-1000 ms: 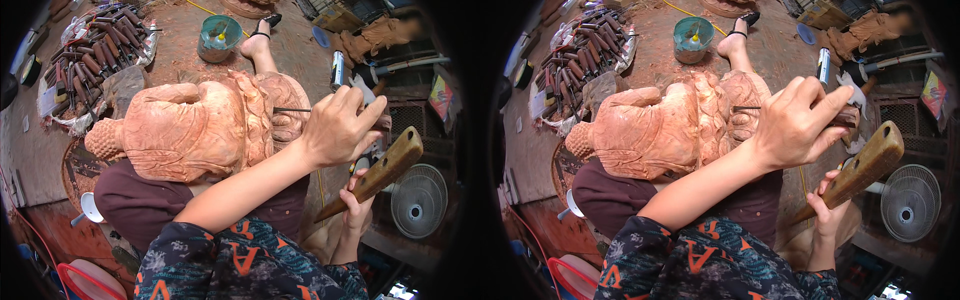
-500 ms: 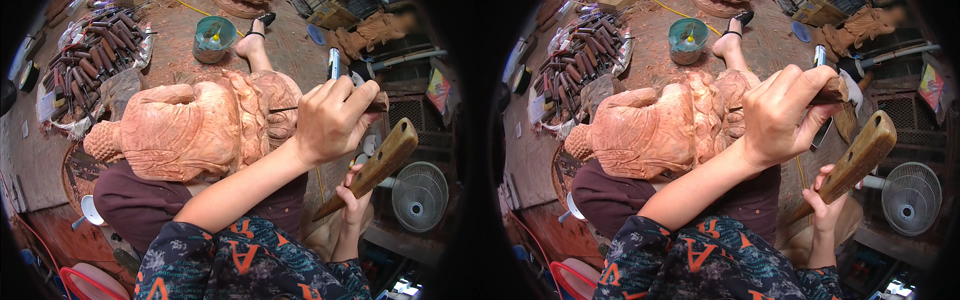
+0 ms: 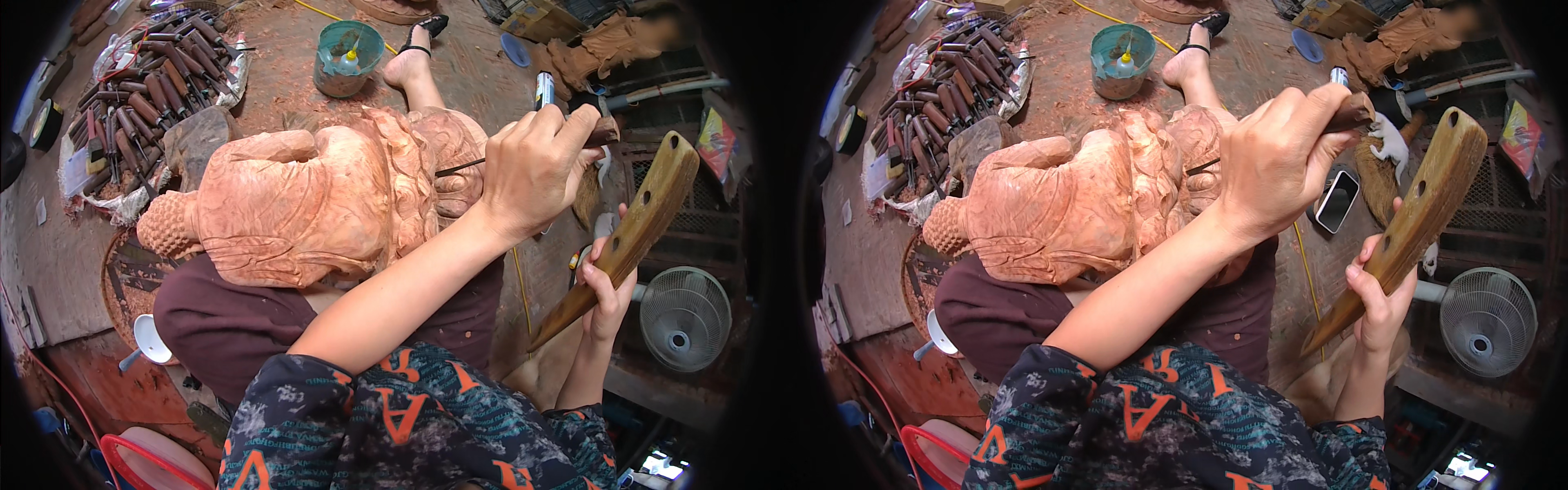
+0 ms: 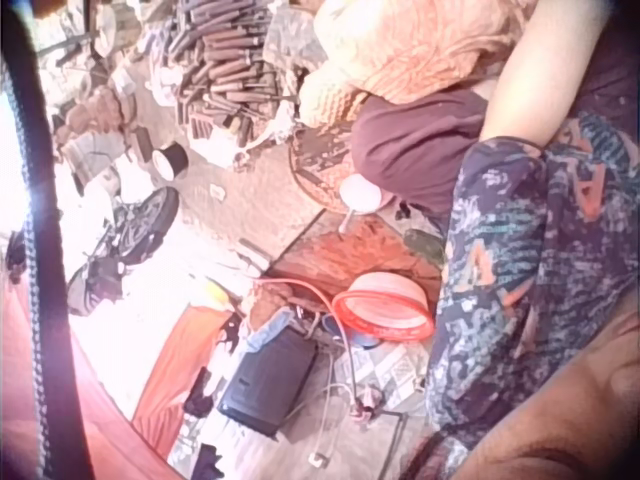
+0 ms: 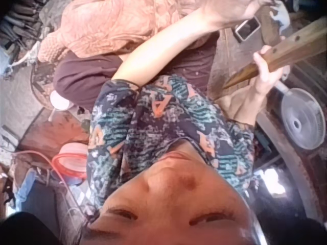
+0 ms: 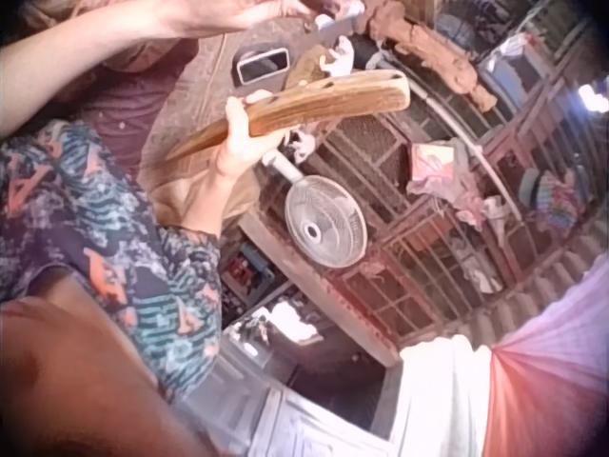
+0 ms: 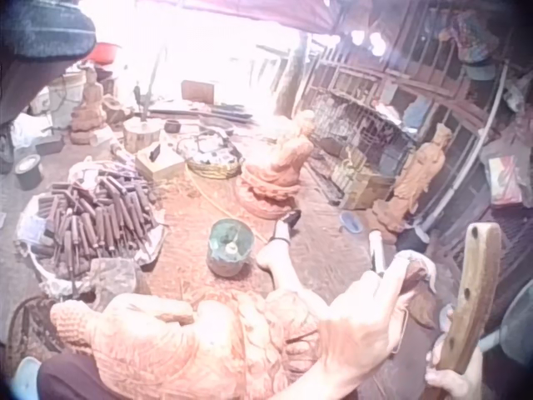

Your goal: The person is carving a wooden sculpture of a seated figure using a chisel and a wooden mallet. They repeatedly strike the chisel to shape the wood, focusing on the details of the figure's face and torso.

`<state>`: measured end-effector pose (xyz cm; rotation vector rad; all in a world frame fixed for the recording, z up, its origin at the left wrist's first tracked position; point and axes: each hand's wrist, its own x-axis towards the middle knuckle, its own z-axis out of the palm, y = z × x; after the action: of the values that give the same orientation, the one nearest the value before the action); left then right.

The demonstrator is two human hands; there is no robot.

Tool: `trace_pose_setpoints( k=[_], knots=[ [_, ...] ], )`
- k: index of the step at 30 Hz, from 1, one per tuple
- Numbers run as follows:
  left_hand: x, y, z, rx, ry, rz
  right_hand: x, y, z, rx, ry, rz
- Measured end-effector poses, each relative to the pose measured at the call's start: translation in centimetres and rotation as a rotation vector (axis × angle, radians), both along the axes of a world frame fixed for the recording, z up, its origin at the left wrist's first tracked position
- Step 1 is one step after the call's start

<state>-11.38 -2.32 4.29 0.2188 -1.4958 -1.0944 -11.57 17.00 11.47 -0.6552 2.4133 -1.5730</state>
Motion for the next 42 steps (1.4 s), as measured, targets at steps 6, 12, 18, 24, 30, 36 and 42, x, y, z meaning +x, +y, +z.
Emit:
trace_pose_setpoints(
  k=[6,12,18,24,30,36,42],
  knots=[
    [2.2,0.1,-0.1,-0.065,0.007,-0.068,0.0,0.9,0.5,0.064,0.046,0.005],
    [2.5,-0.1,1.5,-0.127,-0.134,-0.165,0.1,1.5,-0.9,0.114,0.001,-0.008],
    [2.0,0.3,1.1,-0.161,0.046,-0.198,0.3,1.6,-1.8,0.106,-0.088,-0.014],
    [4.6,1.7,-0.7,-0.037,0.221,-0.157,1.2,1.7,-3.0,0.071,-0.080,0.010],
    [11.8,0.9,-2.3,-0.223,-0.004,-0.322,2.3,5.0,-4.6,0.286,0.139,0.061],
    [13.2,1.2,-4.2,-0.191,0.079,-0.364,2.9,4.0,-4.1,0.271,0.792,0.432],
    [12.9,2.0,-4.9,-0.396,-0.018,-0.333,3.3,4.1,-4.1,0.173,0.880,0.543]
  ],
)
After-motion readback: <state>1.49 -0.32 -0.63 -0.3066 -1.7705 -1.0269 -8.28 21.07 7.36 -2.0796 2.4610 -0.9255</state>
